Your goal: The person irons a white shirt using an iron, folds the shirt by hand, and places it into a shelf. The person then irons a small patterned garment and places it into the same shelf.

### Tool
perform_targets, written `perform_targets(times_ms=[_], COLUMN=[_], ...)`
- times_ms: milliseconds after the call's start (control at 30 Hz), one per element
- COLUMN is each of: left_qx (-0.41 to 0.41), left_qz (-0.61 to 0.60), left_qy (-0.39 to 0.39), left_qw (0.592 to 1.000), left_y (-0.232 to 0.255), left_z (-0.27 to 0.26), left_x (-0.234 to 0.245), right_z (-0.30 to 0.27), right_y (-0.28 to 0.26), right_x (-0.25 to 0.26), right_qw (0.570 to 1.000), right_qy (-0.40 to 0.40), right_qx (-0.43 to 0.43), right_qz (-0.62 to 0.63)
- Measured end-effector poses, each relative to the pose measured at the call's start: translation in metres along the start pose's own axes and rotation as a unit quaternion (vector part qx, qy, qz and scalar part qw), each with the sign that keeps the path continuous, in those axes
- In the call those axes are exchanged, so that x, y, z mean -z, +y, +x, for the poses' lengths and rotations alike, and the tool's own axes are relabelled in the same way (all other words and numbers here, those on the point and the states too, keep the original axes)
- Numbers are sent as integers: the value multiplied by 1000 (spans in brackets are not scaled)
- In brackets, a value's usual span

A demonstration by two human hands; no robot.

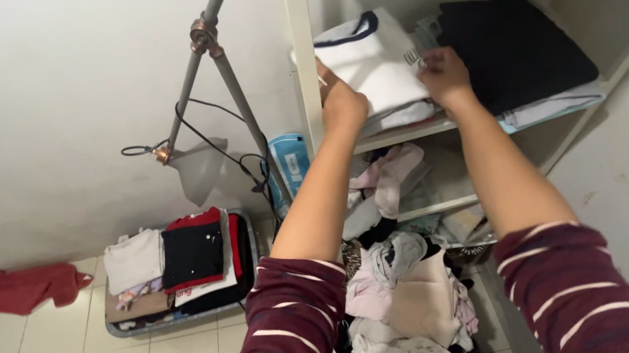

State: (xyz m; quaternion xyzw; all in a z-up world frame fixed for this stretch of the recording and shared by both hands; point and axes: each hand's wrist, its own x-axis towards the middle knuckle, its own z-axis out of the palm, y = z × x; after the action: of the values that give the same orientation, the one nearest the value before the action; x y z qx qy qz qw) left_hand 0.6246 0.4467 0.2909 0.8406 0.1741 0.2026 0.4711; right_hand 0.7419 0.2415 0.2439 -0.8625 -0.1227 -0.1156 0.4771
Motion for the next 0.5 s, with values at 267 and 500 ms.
perform_targets(times_ms=[267, 500], left_qx=[-86, -279], left_qz=[77, 83], left_qy=[35, 88], left_qw=[993, 953], left_y=[-23, -36], left_z=[12, -96], left_x=[-19, -2], right_z=[-51, -135], right_y=[-13, 13], right_x=[22, 32], right_qw=[994, 981], right_qy=[80, 115], right_qx=[3, 47], right_qz=[80, 149])
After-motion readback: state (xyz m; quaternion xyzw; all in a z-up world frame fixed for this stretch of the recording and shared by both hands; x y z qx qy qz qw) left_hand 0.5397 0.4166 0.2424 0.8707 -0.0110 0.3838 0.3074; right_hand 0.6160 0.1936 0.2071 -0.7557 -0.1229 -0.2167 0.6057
